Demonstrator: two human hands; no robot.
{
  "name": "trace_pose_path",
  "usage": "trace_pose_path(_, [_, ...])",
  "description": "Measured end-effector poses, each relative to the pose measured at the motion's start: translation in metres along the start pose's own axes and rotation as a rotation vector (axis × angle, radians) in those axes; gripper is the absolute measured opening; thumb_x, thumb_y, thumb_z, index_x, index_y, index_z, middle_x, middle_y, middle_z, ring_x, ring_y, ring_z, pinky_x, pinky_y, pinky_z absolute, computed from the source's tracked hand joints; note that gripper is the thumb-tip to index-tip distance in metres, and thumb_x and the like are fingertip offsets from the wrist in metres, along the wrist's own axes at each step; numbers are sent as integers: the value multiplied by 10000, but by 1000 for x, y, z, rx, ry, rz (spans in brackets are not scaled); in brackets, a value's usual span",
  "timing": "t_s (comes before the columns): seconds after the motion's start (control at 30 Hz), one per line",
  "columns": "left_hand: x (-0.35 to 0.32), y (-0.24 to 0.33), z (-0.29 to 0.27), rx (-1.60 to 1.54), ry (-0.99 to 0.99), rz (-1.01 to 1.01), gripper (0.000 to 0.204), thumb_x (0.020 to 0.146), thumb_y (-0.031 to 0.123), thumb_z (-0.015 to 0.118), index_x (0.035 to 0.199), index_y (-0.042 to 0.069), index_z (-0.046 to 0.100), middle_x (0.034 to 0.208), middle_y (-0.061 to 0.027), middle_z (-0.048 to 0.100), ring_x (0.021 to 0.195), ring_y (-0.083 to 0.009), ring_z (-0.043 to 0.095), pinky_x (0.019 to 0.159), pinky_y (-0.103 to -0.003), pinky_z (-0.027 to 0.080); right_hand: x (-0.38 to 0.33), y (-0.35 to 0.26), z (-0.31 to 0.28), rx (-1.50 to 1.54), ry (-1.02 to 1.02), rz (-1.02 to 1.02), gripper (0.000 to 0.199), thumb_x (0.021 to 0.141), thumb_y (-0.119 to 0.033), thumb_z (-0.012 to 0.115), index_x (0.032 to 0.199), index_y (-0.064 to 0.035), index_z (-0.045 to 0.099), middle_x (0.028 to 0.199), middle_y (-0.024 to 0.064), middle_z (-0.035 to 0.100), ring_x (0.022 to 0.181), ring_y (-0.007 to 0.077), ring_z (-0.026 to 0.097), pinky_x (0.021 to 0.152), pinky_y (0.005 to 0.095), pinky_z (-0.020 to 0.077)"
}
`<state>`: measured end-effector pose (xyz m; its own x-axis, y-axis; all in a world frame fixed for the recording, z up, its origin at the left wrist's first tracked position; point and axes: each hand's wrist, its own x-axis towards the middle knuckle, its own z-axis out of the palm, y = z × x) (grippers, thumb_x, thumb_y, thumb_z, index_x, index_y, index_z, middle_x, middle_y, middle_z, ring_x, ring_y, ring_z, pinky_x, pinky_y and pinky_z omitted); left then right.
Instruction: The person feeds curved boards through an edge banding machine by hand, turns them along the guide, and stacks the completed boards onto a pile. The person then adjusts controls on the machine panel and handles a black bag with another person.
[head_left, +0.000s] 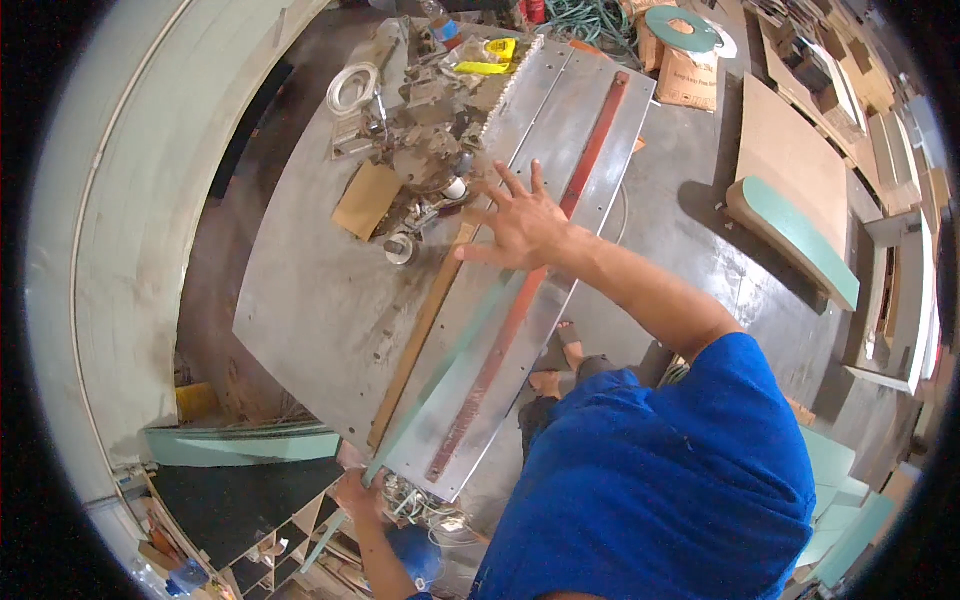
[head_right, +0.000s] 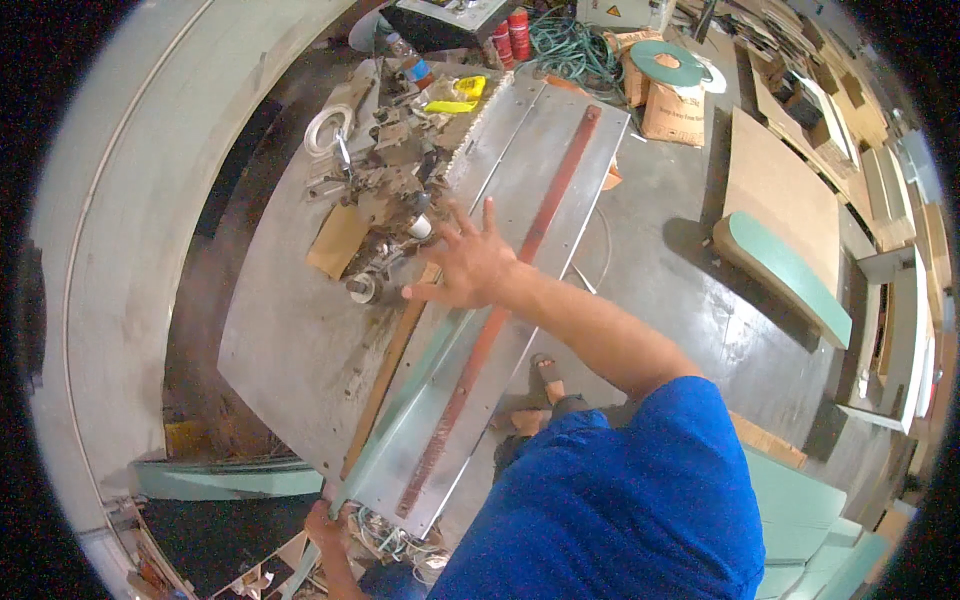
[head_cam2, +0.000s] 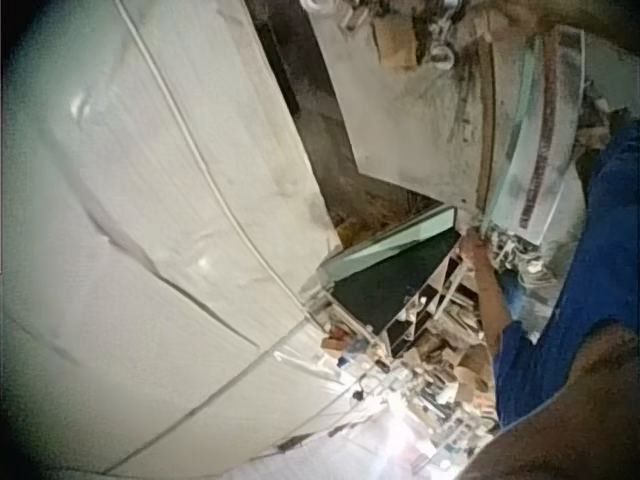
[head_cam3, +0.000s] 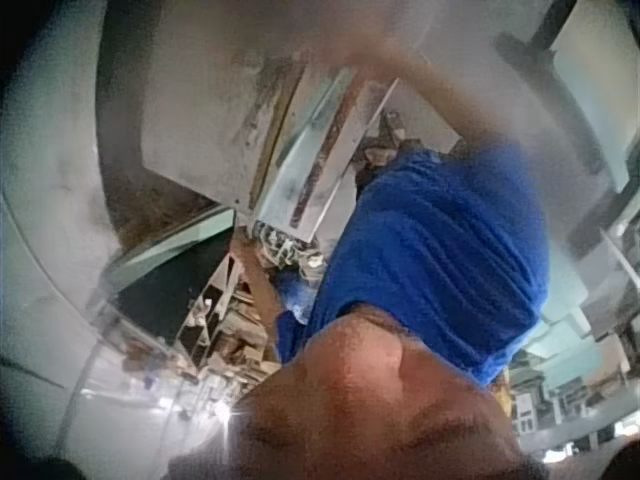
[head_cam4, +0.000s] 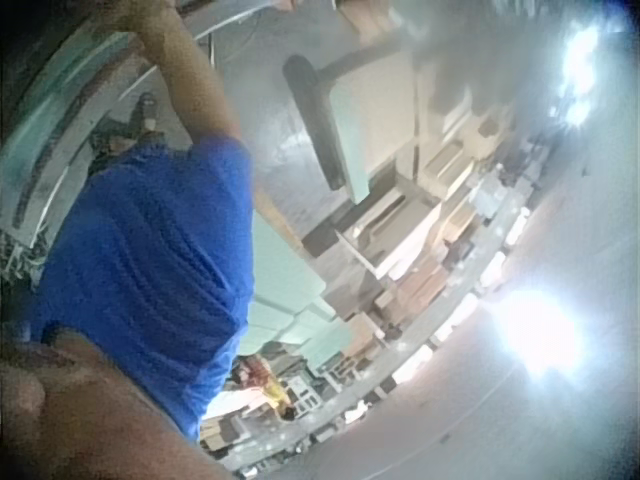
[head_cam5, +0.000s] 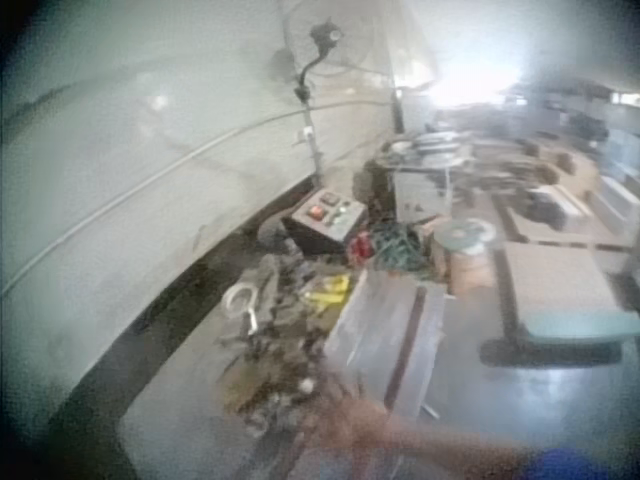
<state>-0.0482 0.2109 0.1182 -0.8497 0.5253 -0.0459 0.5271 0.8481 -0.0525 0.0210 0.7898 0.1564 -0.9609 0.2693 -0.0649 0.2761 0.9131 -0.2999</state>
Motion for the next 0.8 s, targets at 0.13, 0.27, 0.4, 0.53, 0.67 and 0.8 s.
trace_pose_path(0.13, [2,-7,4,-1,0,7,451,653,471,815,775,77,630,744,-139,617,709,-377,602,629,-494,456,13,15,2,99,-51,71,821,851,-796,300,1401,-224,512,1566,146,245,1464,423,94,1137,672,25])
trace_pose_path(0.27, [2,-17,4,-16,-65,-26,382,665,394,816,771,79,628,746,-146,623,704,-377,602,630,-483,462,20,24,1,352,-238,221,841,857,-805,220,1473,-262,402,1595,115,189,1480,384,35,1157,625,-1])
trace_pose_path(0.4, [15,5,-25,-129,-104,-31,385,669,367,814,871,82,653,775,-140,657,748,-367,631,680,-463,495,33,40,21,588,-287,307,905,835,-832,102,1507,-272,333,1618,96,104,1489,346,-16,1163,598,-23])
trace_pose_path(0.53, [22,18,-45,-177,-148,-129,519,693,382,822,1101,112,648,946,-158,701,888,-367,663,797,-434,518,15,25,19,573,-59,431,803,917,-729,203,1461,-182,426,1574,138,254,1468,357,153,1175,530,118])
trace_pose_path(0.67, [10,-20,-34,-249,-61,-80,637,699,364,820,1240,130,577,964,-159,694,894,-379,652,782,-450,506,-24,27,83,863,1082,536,441,983,-384,481,1286,-76,570,1266,193,567,1228,331,497,1064,410,353])
trace_pose_path(0.8, [-6,-79,-36,-196,-109,-105,482,697,322,829,1051,60,634,948,-182,688,871,-371,652,744,-435,503,-146,-51,177,1011,884,748,526,955,-430,509,1263,-8,555,1260,218,563,1211,348,504,1043,429,372])
